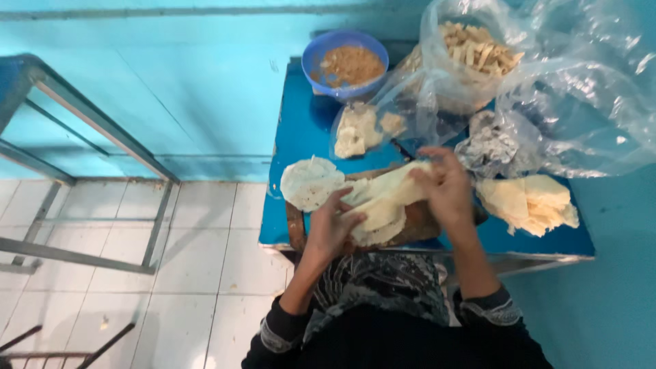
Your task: The person sits on the floor at a low blue table and works pieces of pale dough: they tear and fold pieces by hand, cut a round dough mass with a knife on a wooden board, dip pieces into a bowl of brown crumb coating, and place coated pieces into a plastic bag.
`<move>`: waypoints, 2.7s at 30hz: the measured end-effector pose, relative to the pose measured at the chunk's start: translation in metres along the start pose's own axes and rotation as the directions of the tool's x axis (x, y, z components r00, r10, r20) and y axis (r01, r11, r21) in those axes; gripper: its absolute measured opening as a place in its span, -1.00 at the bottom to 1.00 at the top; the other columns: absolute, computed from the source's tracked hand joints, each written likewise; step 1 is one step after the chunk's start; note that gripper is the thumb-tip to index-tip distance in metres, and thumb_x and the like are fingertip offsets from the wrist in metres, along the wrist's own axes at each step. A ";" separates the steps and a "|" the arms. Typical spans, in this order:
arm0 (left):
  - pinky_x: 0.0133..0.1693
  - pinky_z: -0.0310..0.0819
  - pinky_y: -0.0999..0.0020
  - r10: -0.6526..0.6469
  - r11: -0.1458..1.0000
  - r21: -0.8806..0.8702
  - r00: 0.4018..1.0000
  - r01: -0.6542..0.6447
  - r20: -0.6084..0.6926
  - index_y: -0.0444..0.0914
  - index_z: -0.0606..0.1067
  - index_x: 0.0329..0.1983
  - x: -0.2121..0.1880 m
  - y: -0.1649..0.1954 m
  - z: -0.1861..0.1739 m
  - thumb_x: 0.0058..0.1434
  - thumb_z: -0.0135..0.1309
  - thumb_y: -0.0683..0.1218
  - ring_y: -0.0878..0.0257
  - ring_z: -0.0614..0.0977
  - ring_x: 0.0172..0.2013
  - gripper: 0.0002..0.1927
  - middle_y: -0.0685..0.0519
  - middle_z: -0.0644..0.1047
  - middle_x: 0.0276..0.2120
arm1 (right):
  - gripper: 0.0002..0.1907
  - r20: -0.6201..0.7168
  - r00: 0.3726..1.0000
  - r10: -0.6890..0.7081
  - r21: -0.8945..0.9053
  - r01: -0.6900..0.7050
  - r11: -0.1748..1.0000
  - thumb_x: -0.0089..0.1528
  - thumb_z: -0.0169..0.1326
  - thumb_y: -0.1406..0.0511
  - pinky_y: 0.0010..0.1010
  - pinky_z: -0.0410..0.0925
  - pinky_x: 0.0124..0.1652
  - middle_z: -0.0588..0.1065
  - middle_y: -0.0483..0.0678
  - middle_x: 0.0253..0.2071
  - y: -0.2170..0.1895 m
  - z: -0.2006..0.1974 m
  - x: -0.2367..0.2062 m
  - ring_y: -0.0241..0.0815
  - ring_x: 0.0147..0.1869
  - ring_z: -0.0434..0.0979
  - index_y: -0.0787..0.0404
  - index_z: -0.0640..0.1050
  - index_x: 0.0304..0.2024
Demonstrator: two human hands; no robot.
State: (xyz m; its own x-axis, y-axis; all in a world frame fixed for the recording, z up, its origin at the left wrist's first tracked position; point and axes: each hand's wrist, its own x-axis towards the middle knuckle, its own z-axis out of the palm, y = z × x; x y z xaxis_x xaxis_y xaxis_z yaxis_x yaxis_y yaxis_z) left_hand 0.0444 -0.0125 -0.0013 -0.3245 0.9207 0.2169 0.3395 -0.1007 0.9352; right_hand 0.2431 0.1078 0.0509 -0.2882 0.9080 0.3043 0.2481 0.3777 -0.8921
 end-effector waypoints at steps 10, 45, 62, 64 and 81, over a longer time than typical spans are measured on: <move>-0.12 0.42 0.46 0.209 0.956 -0.232 0.973 -0.181 0.101 -0.31 0.50 -0.07 0.012 0.011 -0.029 0.45 0.09 -0.06 0.37 0.51 -0.13 -0.80 0.07 0.53 -0.15 | -0.67 0.047 0.995 -0.085 0.359 0.063 0.931 0.33 0.12 0.46 -0.59 0.44 -0.18 0.62 -0.11 -0.16 -0.018 -0.022 0.007 -0.45 -0.14 0.59 0.26 0.46 0.15; -0.08 0.55 0.04 -0.190 0.426 -0.900 0.982 0.096 0.014 -0.30 0.36 -0.15 -0.022 -0.004 -0.096 0.32 -0.04 -0.01 -0.06 0.62 -0.11 -0.75 -0.27 0.59 -0.04 | -0.31 0.525 0.847 0.081 -0.194 0.026 0.981 0.22 0.19 0.25 -0.16 0.54 -0.09 0.53 0.11 0.21 -0.024 0.008 -0.001 0.04 0.16 0.64 -0.10 0.33 0.40; -0.47 0.36 0.22 -0.114 0.988 0.133 0.958 0.081 0.261 -0.25 0.41 -0.01 0.033 -0.004 -0.039 0.20 0.23 -0.07 0.17 0.52 -0.52 -0.64 -0.07 0.49 -0.56 | -0.35 0.578 0.812 0.082 -0.002 -0.099 0.995 0.25 0.22 0.33 -0.18 0.43 -0.23 0.54 0.06 -0.22 -0.041 0.017 0.011 -0.03 -0.18 0.57 -0.02 0.37 0.39; -0.39 0.40 0.04 0.045 0.950 0.298 0.983 -0.098 0.179 -0.26 0.41 -0.06 0.038 -0.010 -0.023 0.17 0.27 -0.08 -0.09 0.58 -0.40 -0.64 -0.17 0.55 -0.50 | -0.36 0.503 0.840 0.205 -0.153 -0.146 0.977 0.24 0.17 0.29 -0.16 0.53 -0.33 0.51 -0.03 -0.20 -0.031 0.029 0.012 -0.03 -0.24 0.64 -0.07 0.35 0.38; -0.26 0.51 0.34 -0.207 0.474 -0.876 0.978 0.094 -0.007 -0.32 0.40 -0.02 0.030 0.029 -0.053 0.40 0.07 0.06 0.28 0.58 -0.31 -0.65 -0.09 0.60 -0.17 | -0.10 0.614 0.762 -0.207 0.526 -0.200 0.826 0.18 0.29 0.21 -0.22 0.45 0.18 0.47 0.07 0.26 -0.015 0.034 -0.034 -0.09 0.32 0.52 0.08 0.21 0.52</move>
State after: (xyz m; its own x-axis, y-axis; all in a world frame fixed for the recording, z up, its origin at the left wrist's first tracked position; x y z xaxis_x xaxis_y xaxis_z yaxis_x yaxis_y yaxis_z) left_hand -0.0027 -0.0076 0.0475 -0.3939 0.9189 0.0205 -0.6427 -0.2913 0.7086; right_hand 0.2178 0.0650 0.0423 -0.8385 0.5021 0.2114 -0.2244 0.0353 -0.9739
